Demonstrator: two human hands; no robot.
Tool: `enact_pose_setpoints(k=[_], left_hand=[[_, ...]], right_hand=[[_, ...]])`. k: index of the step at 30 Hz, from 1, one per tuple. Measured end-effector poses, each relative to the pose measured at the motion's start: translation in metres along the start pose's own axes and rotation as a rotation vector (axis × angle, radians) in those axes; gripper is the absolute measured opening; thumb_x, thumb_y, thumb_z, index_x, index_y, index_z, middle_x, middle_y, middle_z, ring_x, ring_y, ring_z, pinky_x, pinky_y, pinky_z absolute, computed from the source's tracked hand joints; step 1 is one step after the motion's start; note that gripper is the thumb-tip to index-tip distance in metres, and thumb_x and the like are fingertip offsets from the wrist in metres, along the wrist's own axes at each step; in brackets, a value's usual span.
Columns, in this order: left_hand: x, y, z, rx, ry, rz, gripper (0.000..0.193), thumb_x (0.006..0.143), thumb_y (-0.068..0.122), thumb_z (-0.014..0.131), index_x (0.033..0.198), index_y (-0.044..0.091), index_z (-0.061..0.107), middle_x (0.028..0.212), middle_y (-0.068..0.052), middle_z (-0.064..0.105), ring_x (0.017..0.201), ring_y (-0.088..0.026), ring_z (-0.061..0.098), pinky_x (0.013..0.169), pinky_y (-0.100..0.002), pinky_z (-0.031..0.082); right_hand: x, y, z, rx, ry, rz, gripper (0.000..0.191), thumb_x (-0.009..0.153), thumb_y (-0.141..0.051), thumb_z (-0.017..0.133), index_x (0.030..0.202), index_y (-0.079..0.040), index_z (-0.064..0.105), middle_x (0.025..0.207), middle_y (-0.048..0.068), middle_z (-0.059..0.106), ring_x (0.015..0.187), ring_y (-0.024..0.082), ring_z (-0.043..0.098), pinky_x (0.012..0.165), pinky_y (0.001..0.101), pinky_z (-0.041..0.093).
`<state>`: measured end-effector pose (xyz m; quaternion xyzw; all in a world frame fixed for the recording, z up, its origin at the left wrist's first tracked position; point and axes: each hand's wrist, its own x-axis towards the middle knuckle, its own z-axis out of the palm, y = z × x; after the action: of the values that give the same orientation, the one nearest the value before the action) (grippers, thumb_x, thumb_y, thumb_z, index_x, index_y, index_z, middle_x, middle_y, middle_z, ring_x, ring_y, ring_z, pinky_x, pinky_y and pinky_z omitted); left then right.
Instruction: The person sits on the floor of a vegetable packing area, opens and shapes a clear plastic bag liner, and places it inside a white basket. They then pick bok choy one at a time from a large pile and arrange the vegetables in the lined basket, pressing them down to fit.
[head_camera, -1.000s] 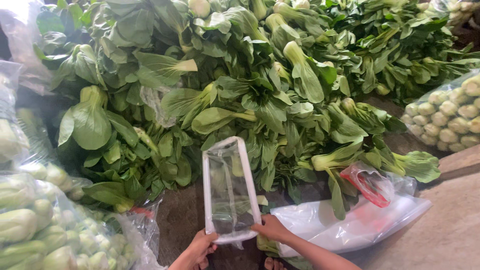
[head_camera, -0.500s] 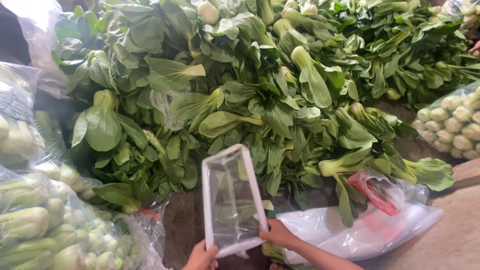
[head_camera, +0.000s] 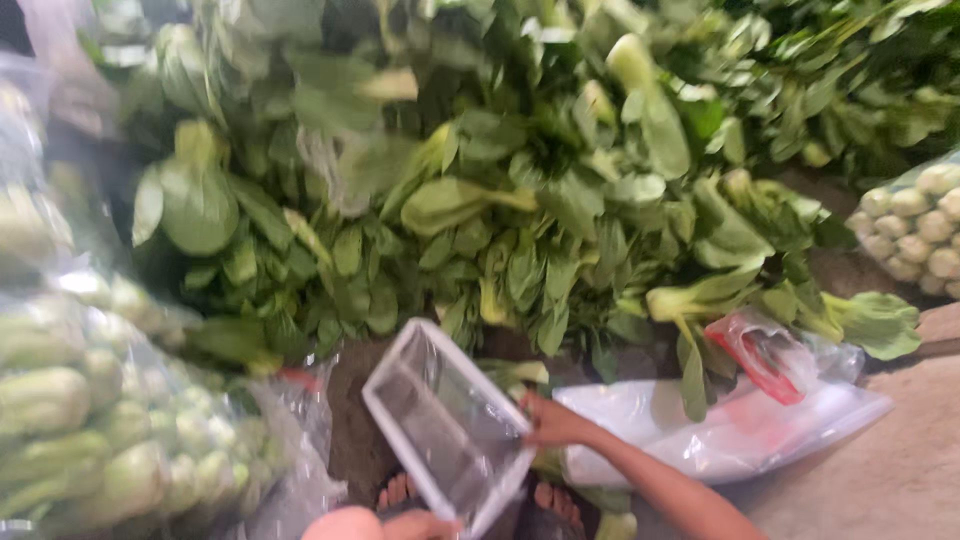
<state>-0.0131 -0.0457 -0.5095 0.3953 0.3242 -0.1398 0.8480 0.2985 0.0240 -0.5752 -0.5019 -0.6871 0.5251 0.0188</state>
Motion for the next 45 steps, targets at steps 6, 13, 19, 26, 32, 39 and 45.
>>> enact_pose_setpoints(k=[6, 13, 19, 26, 32, 39, 45], left_hand=[[-0.019, 0.033, -0.039, 0.437, -0.035, -0.349, 0.030, 0.081, 0.013, 0.057, 0.106, 0.017, 0.073, 0.084, -0.019, 0.072, 0.079, -0.036, 0.075, 0.072, -0.049, 0.063], [-0.001, 0.015, -0.149, 1.107, 1.672, 0.266, 0.056, 0.083, 0.052, 0.064, 0.118, 0.007, 0.067, 0.113, -0.021, 0.071, 0.096, -0.044, 0.068, 0.071, -0.058, 0.053], [-0.009, -0.028, -0.186, 0.655, 1.370, 0.042, 0.053, 0.095, 0.058, 0.054, 0.116, 0.012, 0.070, 0.095, -0.021, 0.074, 0.090, -0.043, 0.071, 0.081, -0.053, 0.056], [-0.021, -0.033, -0.180, 0.567, 1.300, -0.140, 0.051, 0.092, 0.061, 0.055, 0.095, 0.014, 0.077, 0.091, -0.017, 0.076, 0.090, -0.039, 0.072, 0.080, -0.052, 0.056], [-0.026, -0.002, -0.159, 0.666, 1.435, 0.205, 0.046, 0.089, 0.052, 0.065, 0.101, 0.009, 0.075, 0.102, -0.017, 0.072, 0.097, -0.039, 0.068, 0.083, -0.050, 0.054], [0.013, 0.045, -0.115, 0.481, 1.175, 0.637, 0.040, 0.092, 0.040, 0.070, 0.108, 0.004, 0.072, 0.106, -0.016, 0.073, 0.101, -0.035, 0.069, 0.086, -0.043, 0.054], [0.049, 0.055, -0.086, 0.511, 0.911, 0.652, 0.039, 0.093, 0.038, 0.069, 0.109, 0.003, 0.070, 0.103, -0.016, 0.073, 0.101, -0.033, 0.070, 0.085, -0.042, 0.054]], right_hand=[[-0.004, 0.011, 0.003, -0.272, -0.025, 0.141, 0.063, 0.085, -0.026, 0.065, 0.142, -0.015, 0.040, 0.099, 0.025, 0.070, 0.095, 0.045, 0.067, 0.083, 0.0545, 0.052], [0.009, 0.011, 0.007, -0.232, 0.076, 0.141, 0.064, 0.084, -0.028, 0.065, 0.142, -0.014, 0.042, 0.100, 0.025, 0.071, 0.094, 0.046, 0.068, 0.084, 0.0547, 0.053], [0.011, -0.033, -0.041, -0.444, 0.235, -0.277, 0.055, 0.086, -0.029, 0.077, 0.134, -0.013, 0.057, 0.130, 0.022, 0.066, 0.118, 0.041, 0.059, 0.099, 0.0478, 0.048], [0.064, -0.100, -0.132, -1.034, 0.842, -0.149, 0.087, 0.063, -0.017, 0.079, 0.146, -0.028, 0.054, 0.158, 0.016, 0.032, 0.136, 0.048, 0.040, 0.097, 0.0642, 0.044], [0.058, -0.085, -0.175, -0.855, 0.727, -0.162, 0.088, 0.067, 0.013, 0.065, 0.146, -0.024, 0.059, 0.156, 0.008, 0.049, 0.131, 0.041, 0.049, 0.104, 0.0467, 0.051], [-0.031, -0.064, -0.178, -0.651, 0.837, -0.302, 0.081, 0.061, 0.020, 0.059, 0.132, -0.017, 0.070, 0.143, 0.009, 0.064, 0.136, 0.034, 0.056, 0.114, 0.0442, 0.049], [-0.072, -0.029, -0.126, -0.514, 0.696, -0.198, 0.067, 0.057, -0.001, 0.082, 0.122, -0.018, 0.072, 0.136, 0.011, 0.061, 0.128, 0.039, 0.052, 0.106, 0.0449, 0.047]])
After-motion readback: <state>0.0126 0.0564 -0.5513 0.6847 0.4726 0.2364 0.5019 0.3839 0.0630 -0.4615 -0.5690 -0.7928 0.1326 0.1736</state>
